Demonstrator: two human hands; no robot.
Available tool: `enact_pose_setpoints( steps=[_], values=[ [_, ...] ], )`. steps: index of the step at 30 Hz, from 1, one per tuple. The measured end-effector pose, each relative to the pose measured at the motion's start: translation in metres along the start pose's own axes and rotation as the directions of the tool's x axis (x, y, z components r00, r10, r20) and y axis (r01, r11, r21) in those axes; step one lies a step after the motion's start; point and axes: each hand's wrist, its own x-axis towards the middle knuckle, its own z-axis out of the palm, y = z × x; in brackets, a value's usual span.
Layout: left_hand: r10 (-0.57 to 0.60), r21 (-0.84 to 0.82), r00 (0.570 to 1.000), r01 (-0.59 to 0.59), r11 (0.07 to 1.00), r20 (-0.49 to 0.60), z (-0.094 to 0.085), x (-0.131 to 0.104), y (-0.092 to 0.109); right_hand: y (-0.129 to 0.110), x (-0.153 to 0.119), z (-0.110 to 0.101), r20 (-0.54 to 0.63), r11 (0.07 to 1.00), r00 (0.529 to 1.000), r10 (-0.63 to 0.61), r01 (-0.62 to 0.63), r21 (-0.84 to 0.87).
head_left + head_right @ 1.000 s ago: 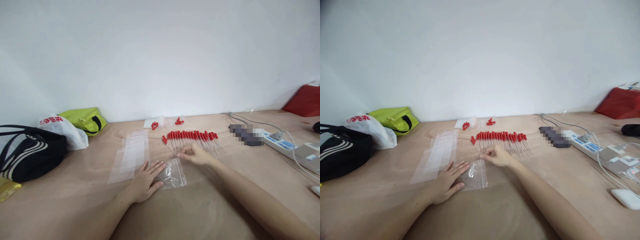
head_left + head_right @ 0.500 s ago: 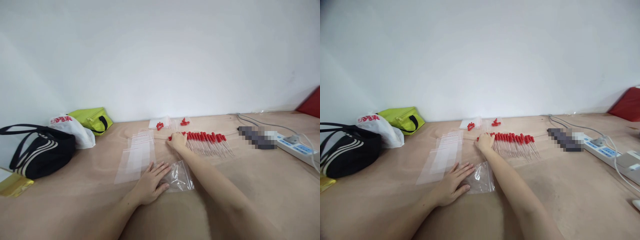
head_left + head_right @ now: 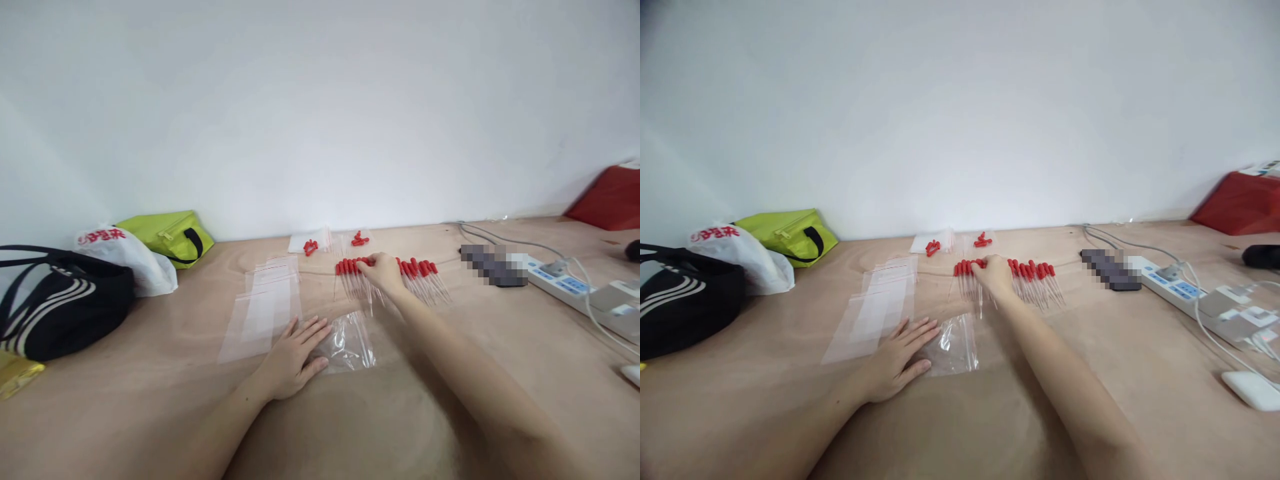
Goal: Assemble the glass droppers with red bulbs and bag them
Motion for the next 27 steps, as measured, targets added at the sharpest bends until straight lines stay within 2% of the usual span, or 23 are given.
enact_pose_setpoints(
  steps=[2,3,8,14,17,21,24,27],
  values=[
    [-0.006,0.003,1.000,0.006,1.000,0.001,0.000,0.000,0.000,0.021,0.002,-0.011,0.035,0.949,0.990,0.136,-0.141,0.283],
    [-0.008,0.004,1.000,0.008,1.000,0.002,0.000,0.000,0.000,0.031,0.002,-0.016,0.058,0.925,0.985,0.164,-0.174,0.337],
    [-0.009,-0.006,1.000,0.009,1.000,0.004,-0.001,0.000,0.001,0.071,-0.018,-0.038,0.191,0.823,0.956,0.222,-0.288,0.489],
    [-0.015,-0.012,1.000,0.015,1.000,0.010,-0.002,0.000,0.001,0.095,-0.045,-0.048,0.333,0.655,0.920,0.206,-0.383,0.652],
    [-0.020,-0.015,1.000,0.020,1.000,0.017,-0.003,0.000,0.001,0.096,-0.051,-0.048,0.354,0.661,0.918,0.178,-0.378,0.648],
    [-0.020,-0.018,1.000,0.021,1.000,0.022,-0.005,0.001,0.002,0.093,-0.054,-0.047,0.240,0.689,0.962,0.132,-0.263,0.675],
    [-0.022,-0.015,0.999,0.022,1.000,0.023,-0.004,0.002,0.001,0.095,-0.057,-0.048,0.179,0.629,0.980,0.083,-0.191,0.753],
    [-0.028,-0.012,1.000,0.028,1.000,0.014,-0.003,0.002,0.000,0.095,-0.061,-0.052,0.224,0.568,0.973,0.051,-0.212,0.795]
  ],
)
